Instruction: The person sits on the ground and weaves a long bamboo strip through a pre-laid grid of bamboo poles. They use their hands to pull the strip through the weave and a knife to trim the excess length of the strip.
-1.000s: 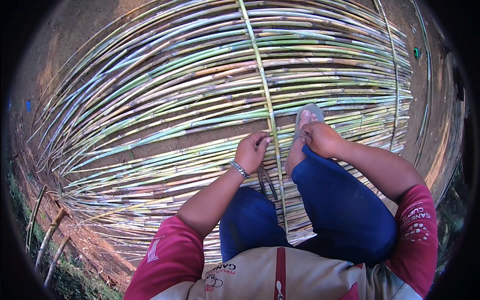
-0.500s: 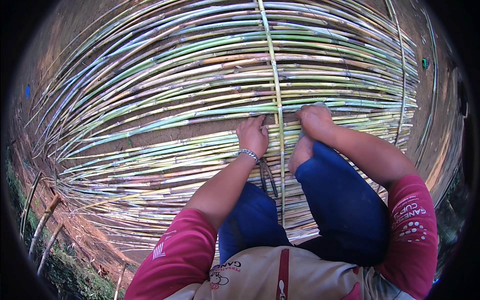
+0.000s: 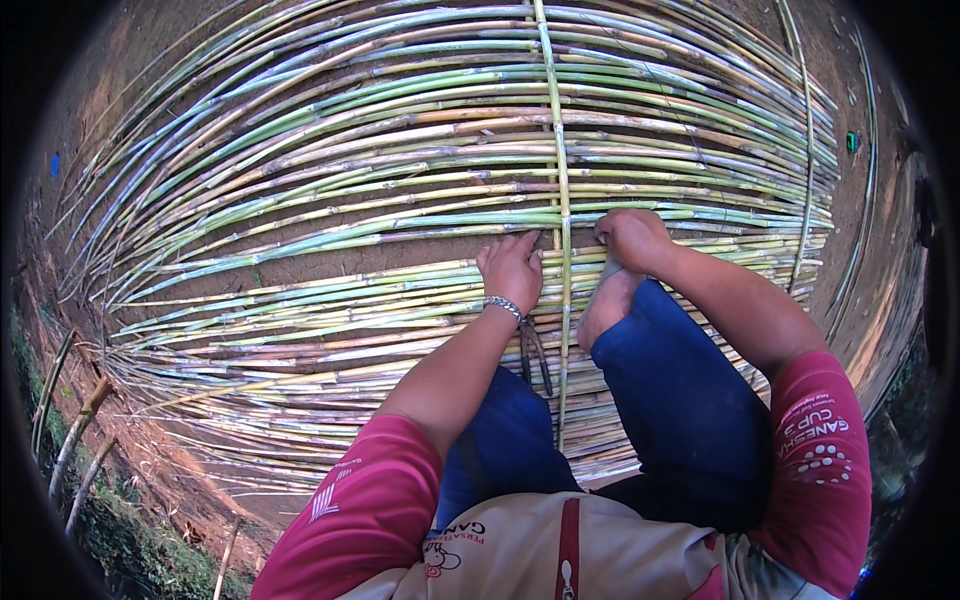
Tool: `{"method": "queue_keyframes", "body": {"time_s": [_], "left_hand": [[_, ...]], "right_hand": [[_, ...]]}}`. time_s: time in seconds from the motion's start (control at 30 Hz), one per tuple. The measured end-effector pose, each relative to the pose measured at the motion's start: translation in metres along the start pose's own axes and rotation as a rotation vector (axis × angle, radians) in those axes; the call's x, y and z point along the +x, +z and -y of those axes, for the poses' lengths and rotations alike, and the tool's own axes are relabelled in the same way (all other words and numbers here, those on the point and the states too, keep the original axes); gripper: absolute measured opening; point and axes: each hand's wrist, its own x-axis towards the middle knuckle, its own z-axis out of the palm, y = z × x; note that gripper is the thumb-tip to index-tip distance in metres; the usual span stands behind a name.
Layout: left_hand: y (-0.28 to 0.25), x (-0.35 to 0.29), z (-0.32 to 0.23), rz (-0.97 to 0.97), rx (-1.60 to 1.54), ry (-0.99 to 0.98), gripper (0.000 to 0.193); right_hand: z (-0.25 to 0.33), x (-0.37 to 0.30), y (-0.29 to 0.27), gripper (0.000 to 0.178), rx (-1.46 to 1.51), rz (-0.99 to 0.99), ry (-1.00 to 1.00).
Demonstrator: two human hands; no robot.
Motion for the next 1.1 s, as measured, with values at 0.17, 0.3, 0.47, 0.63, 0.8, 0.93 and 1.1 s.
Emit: {"method": "queue_keyframes", "body": {"time_s": [0.17,0.3,0.47,0.63,0.8,0.93,1.1], "left_hand": [[0.003,0.000,0.000,-0.037,-0.027,0.005,0.032],[0.006,-0.001,0.002,-0.059,-0.026,0.005,0.031],[0.007,-0.001,0.005,-0.089,-0.024,0.044,0.030],[0.008,0.000,0.005,-0.072,-0.009,0.039,0.031],[0.006,0.000,0.005,-0.067,-0.029,0.036,0.031],[0.007,0.000,0.006,-0.067,-0.050,0.028,0.030],[0.009,0.000,0.006,-0.091,-0.057,0.023,0.030]], "right_hand": [[0.011,0.006,-0.002,0.023,-0.275,0.088,-0.088],[0.016,0.002,0.002,0.024,-0.310,0.026,-0.188],[0.015,-0.001,-0.006,0.025,-0.145,-0.014,-0.124],[0.020,0.001,-0.014,0.028,-0.070,0.061,-0.016],[0.022,0.004,-0.014,0.027,-0.048,0.075,0.069],[0.016,0.003,-0.007,0.026,0.020,0.052,0.130],[0.015,0.006,-0.009,0.023,-0.083,0.114,0.063]]}}
